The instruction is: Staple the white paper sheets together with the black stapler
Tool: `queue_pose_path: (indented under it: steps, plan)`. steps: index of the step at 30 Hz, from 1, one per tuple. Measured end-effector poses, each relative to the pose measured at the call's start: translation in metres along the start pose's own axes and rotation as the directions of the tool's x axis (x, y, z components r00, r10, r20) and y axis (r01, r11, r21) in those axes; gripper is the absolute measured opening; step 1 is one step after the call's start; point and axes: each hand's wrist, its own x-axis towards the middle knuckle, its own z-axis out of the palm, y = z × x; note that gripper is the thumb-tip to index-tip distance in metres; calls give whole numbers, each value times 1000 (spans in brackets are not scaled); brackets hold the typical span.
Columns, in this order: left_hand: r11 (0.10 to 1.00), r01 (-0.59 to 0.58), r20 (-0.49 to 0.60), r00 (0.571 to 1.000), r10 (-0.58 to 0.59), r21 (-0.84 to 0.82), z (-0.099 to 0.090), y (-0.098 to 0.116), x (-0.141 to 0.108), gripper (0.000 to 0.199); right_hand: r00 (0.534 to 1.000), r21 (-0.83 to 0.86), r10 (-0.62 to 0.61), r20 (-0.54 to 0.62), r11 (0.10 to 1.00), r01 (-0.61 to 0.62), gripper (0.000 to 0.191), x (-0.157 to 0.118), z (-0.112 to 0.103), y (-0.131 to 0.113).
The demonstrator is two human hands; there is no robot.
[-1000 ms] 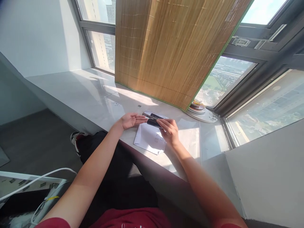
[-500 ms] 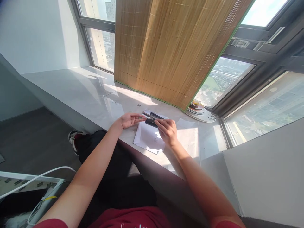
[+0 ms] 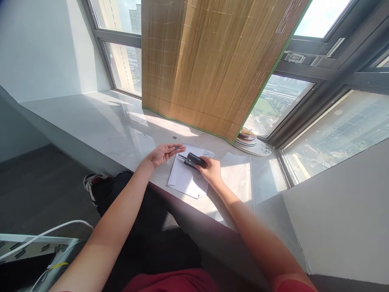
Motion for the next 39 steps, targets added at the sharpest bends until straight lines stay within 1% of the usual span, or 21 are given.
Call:
queue_pose_path:
  steps: [2, 4, 5, 7, 9, 11, 13, 14, 17, 20, 23, 25, 26, 27, 28, 30, 31, 33, 35, 37, 39]
  plan:
    - [999, -2, 14, 1000, 2, 36, 0, -1, 0, 30, 991, -92, -131, -34, 988, 128, 39, 0, -2, -3]
    - [997, 11, 37, 999, -14, 82, 0, -3, 0, 25, 952, -171, -286, -112, 949, 265, 36, -1, -4, -9]
    - [994, 22, 52, 998, -27, 106, 0, -4, 1, 21, 920, -206, -363, -148, 921, 330, 34, -2, -5, -13]
    - [988, 46, 87, 995, -59, 145, 0, -8, 3, 18, 844, -258, -510, -167, 848, 462, 29, -4, -5, -20]
    - [982, 69, 114, 989, -90, 175, 0, -13, 5, 25, 760, -295, -636, -135, 757, 582, 27, -8, -4, -25]
    - [976, 86, 128, 985, -113, 202, 2, -16, 7, 36, 684, -333, -724, -84, 668, 666, 29, -11, -2, -29]
    - [971, 86, 130, 985, -117, 225, 4, -18, 7, 45, 634, -368, -772, -34, 600, 711, 31, -13, -1, -31]
    - [967, 84, 130, 984, -117, 239, 5, -18, 7, 49, 620, -379, -784, -7, 576, 724, 32, -13, 0, -31]
    - [948, 76, 143, 982, -126, 310, 8, -14, 6, 52, 610, -401, -791, 47, 544, 737, 29, -13, -1, -29]
    - [922, 54, 177, 976, -131, 383, 12, -12, 4, 47, 598, -416, -798, 76, 520, 746, 24, -13, -3, -28]
    - [903, 12, 217, 969, -116, 429, 16, -13, 0, 45, 555, -410, -823, 125, 466, 784, 24, -14, -4, -29]
    - [889, -35, 241, 967, -86, 457, 15, -15, 2, 46, 531, -412, -838, 127, 442, 796, 24, -13, -5, -29]
    - [879, -71, 241, 969, -50, 471, 14, -14, 5, 47, 531, -426, -841, 105, 445, 788, 24, -12, -7, -27]
    - [865, -116, 222, 975, 5, 488, 11, -12, 11, 47, 548, -450, -835, 60, 467, 761, 23, -9, -10, -24]
    - [841, -159, 182, 981, 73, 517, 7, -8, 20, 46, 581, -482, -814, -4, 511, 712, 20, -5, -15, -19]
    - [747, -207, 42, 971, 234, 631, -6, 3, 44, 38, 682, -540, -712, -164, 644, 542, 14, 6, -30, -2]
    - [667, -185, -32, 954, 299, 722, -14, 9, 59, 32, 743, -552, -625, -239, 717, 425, 16, 12, -39, 10]
    - [421, -65, -124, 905, 406, 905, -31, 18, 87, 24, 847, -536, -408, -342, 824, 181, 22, 24, -60, 37]
    - [168, 58, -125, 899, 419, 984, -48, 18, 109, 32, 913, -482, -177, -368, 876, -24, 24, 31, -76, 63]
    - [-22, 113, -100, 940, 328, 993, -62, 9, 122, 41, 945, -440, 33, -326, 879, -182, 22, 34, -84, 83]
    - [-81, 127, -98, 951, 292, 989, -71, -2, 124, 42, 962, -423, 141, -233, 876, -230, 21, 35, -82, 93]
